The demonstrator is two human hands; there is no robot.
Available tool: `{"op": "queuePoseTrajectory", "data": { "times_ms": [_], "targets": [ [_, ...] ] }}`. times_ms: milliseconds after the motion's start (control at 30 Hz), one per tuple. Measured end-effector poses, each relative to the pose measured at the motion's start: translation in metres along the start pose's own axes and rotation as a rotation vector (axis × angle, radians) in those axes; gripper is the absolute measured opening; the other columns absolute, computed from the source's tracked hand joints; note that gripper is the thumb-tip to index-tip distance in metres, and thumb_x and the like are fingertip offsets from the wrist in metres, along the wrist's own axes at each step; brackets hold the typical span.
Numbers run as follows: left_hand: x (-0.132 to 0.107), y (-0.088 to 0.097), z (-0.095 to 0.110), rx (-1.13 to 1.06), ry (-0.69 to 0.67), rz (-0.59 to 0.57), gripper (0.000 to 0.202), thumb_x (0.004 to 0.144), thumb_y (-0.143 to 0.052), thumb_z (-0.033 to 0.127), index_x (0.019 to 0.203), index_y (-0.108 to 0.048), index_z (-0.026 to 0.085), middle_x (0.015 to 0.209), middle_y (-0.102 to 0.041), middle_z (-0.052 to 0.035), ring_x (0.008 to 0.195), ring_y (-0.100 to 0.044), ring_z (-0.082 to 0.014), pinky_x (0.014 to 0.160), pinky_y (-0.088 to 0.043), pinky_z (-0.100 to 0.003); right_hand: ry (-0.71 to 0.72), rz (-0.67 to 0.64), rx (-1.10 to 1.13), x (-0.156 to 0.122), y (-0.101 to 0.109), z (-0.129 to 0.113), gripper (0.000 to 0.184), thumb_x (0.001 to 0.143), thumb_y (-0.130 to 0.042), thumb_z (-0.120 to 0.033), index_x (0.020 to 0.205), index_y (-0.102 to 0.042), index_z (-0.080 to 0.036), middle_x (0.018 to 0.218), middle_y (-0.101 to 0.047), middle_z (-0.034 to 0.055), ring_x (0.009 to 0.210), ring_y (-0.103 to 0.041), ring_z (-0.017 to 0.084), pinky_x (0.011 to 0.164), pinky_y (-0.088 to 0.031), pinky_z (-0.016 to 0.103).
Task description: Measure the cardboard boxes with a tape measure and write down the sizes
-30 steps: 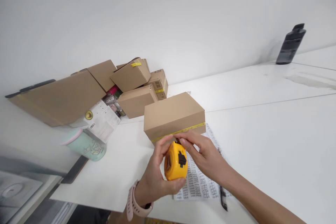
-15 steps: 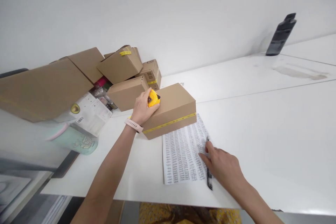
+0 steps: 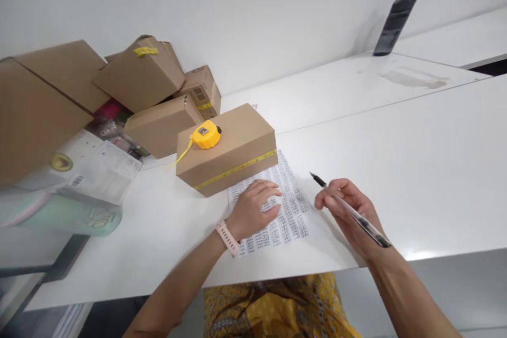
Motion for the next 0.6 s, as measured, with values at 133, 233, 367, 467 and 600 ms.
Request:
{"op": "queuePoseTrajectory", "data": {
  "times_ms": [133,233,367,467,600],
  "targets": [
    [-0.002,-0.055,-0.008,-0.003,0.133,-0.341,0.088,0.084,-0.064,0.064,0.148,-0.038,0.01,0.161,-0.033,-0.0212,0.154,-0.02,-0.0337,0.124,-0.021,-0.055,-0.035,0.111,0.025,-0.006,-0.004,0.009,0.034,0.094,-0.054,-0.054,0.073,-0.051,-0.027,0.052,-0.044,-0.004,0.052,-0.044,0.016,0.054,-0.039,0.031],
    [-0.002,-0.067,-0.011,0.02,0.113,-0.369,0.1,0.084,-0.058,0.071,0.156,-0.024,0.01,0.166,-0.019,-0.0202,0.156,-0.006,-0.0314,0.126,-0.008,-0.056,-0.134,0.107,0.046,-0.009,-0.003,0.016,0.038,0.096,-0.04,-0.06,0.086,-0.06,-0.029,0.063,-0.06,0.0015,0.064,-0.059,0.021,0.062,-0.048,0.037],
    [-0.004,-0.069,-0.012,0.036,0.099,-0.354,0.103,0.083,-0.059,0.073,0.155,-0.025,0.008,0.166,-0.017,-0.0208,0.156,-0.005,-0.0314,0.127,-0.006,-0.055,-0.18,0.041,-0.025,-0.012,-0.001,0.021,0.044,0.093,-0.048,-0.062,0.113,-0.065,-0.026,0.094,-0.072,0.0087,0.093,-0.068,0.027,0.078,-0.053,0.041],
    [-0.005,-0.069,-0.01,0.034,0.093,-0.35,0.1,0.083,-0.06,0.072,0.154,-0.029,0.008,0.166,-0.017,-0.0206,0.156,-0.005,-0.0321,0.126,-0.006,-0.055,-0.208,0.081,-0.186,-0.016,0.0,0.023,0.032,0.087,-0.066,-0.055,0.087,-0.063,-0.024,0.068,-0.059,0.0006,0.062,-0.056,0.017,0.056,-0.045,0.03],
    [-0.004,-0.067,-0.009,0.019,0.093,-0.335,0.097,0.082,-0.062,0.071,0.152,-0.032,0.011,0.166,-0.019,-0.0208,0.156,-0.006,-0.0328,0.126,-0.007,-0.056,-0.168,0.122,-0.354,-0.018,-0.003,0.019,0.041,0.089,-0.062,-0.06,0.074,-0.053,-0.023,0.059,-0.048,-0.004,0.051,-0.042,0.011,0.047,-0.035,0.025]
  ]
}}
Point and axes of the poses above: each hand's wrist, its own x-axis towards the middle knuckle, its own y-axis out of the back of the hand, z = x × y, the point moved 5 cm from there along x, towards the middle knuckle
